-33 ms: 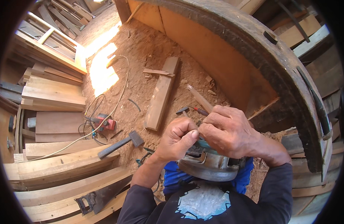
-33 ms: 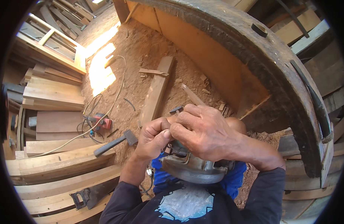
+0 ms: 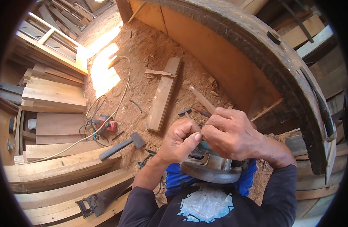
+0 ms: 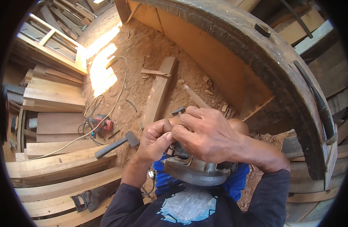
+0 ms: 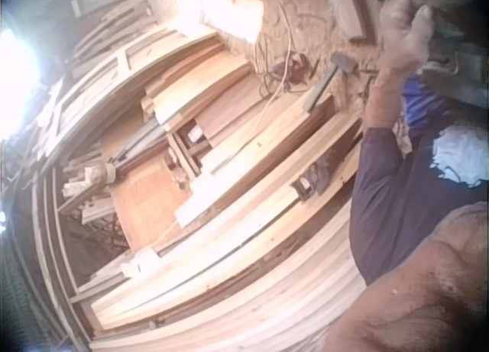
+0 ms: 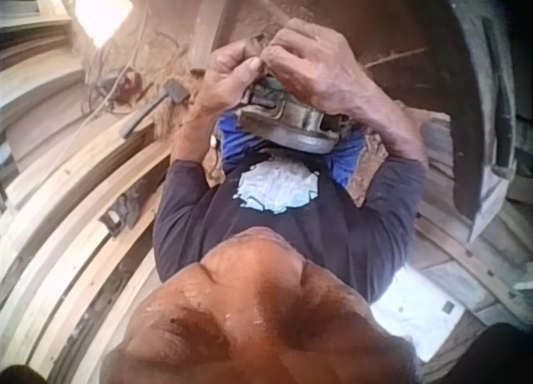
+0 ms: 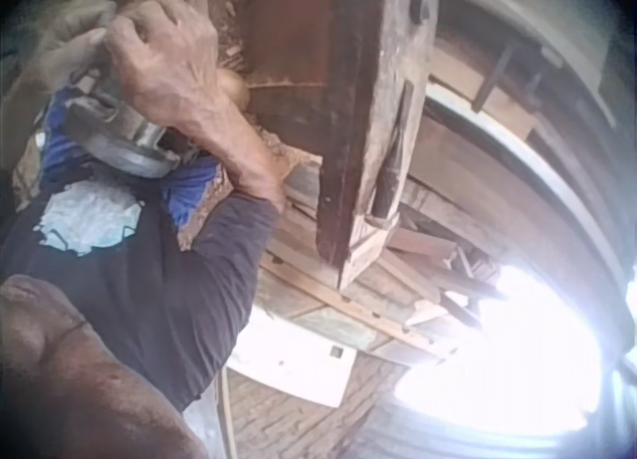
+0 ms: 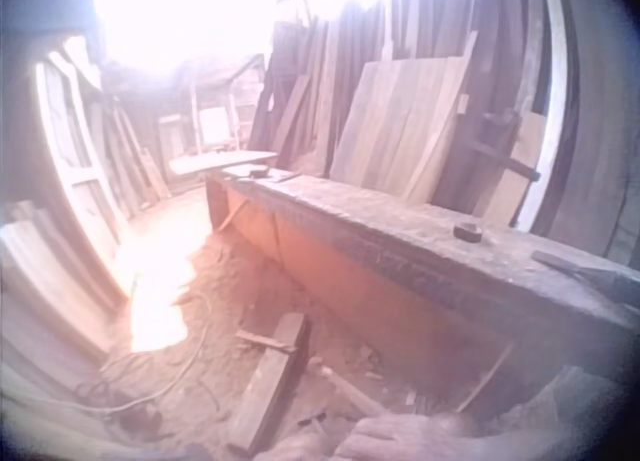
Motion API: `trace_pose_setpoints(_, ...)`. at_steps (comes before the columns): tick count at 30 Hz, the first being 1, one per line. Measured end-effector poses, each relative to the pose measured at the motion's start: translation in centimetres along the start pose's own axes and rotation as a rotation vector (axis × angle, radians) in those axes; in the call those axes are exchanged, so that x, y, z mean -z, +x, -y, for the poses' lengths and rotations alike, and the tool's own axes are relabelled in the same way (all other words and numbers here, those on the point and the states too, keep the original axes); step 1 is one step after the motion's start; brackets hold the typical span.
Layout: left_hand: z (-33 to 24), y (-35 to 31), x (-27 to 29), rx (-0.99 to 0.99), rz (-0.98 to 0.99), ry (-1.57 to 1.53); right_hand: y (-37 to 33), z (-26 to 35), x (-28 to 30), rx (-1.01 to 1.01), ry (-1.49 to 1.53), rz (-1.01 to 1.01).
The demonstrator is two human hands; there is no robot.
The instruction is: The person strips the insulation from a blue wire and twists the exposed copper strands together by hand.
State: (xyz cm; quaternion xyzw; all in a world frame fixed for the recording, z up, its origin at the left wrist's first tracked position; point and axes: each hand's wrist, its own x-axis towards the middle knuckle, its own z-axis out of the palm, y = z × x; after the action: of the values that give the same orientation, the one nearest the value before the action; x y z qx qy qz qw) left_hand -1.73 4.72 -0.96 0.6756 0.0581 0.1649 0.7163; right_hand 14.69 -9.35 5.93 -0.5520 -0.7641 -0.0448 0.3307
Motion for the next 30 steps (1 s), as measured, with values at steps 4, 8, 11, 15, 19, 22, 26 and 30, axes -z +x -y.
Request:
trace_pose_setpoints(4, 0.7, 0.9, 0.4, -0.146, 0.091, 0.046, -0.1, -0.5, -0.8, -0.068, 0.282, 0.026)
trace_pose_setpoints(8, 1.1, 1.1, 0.9, -0.364, 0.200, 0.086, -0.1, -0.3, -1.5, -0.195, 0.763, 0.051)
trace_pose_setpoints(11, 0.4, 0.9, 1.7, -0.281, 0.293, 0.039, 0.0, -0.5, -1.5, -0.258, 0.964, 0.112)
trace_pose_setpoints(15, 0.5, 1.3, 1.3, -0.321, 0.356, -0.068, -0.3, -1.1, -2.0, -0.252, 1.103, 0.150)
trace_pose_setpoints(19, 0.2, 1.0, 1.3, -0.233, 0.375, -0.174, -0.4, -1.6, -2.2, -0.252, 1.158, 0.178)
trace_pose_setpoints(22, 0.6, 1.1, 1.6, -0.242, 0.426, -0.176, -0.8, -2.0, -2.3, -0.293, 1.270, 0.210)
trace_pose_setpoints(26, 1.1, 0.6, 1.7, -0.215, 0.291, -0.120, -0.3, -2.4, -1.6, -0.289, 1.085, 0.228)
trace_pose_setpoints(30, 0.5, 0.4, 1.6, -0.078, 0.142, -0.083, -0.2, -2.5, 0.0, -0.251, 0.783, 0.131)
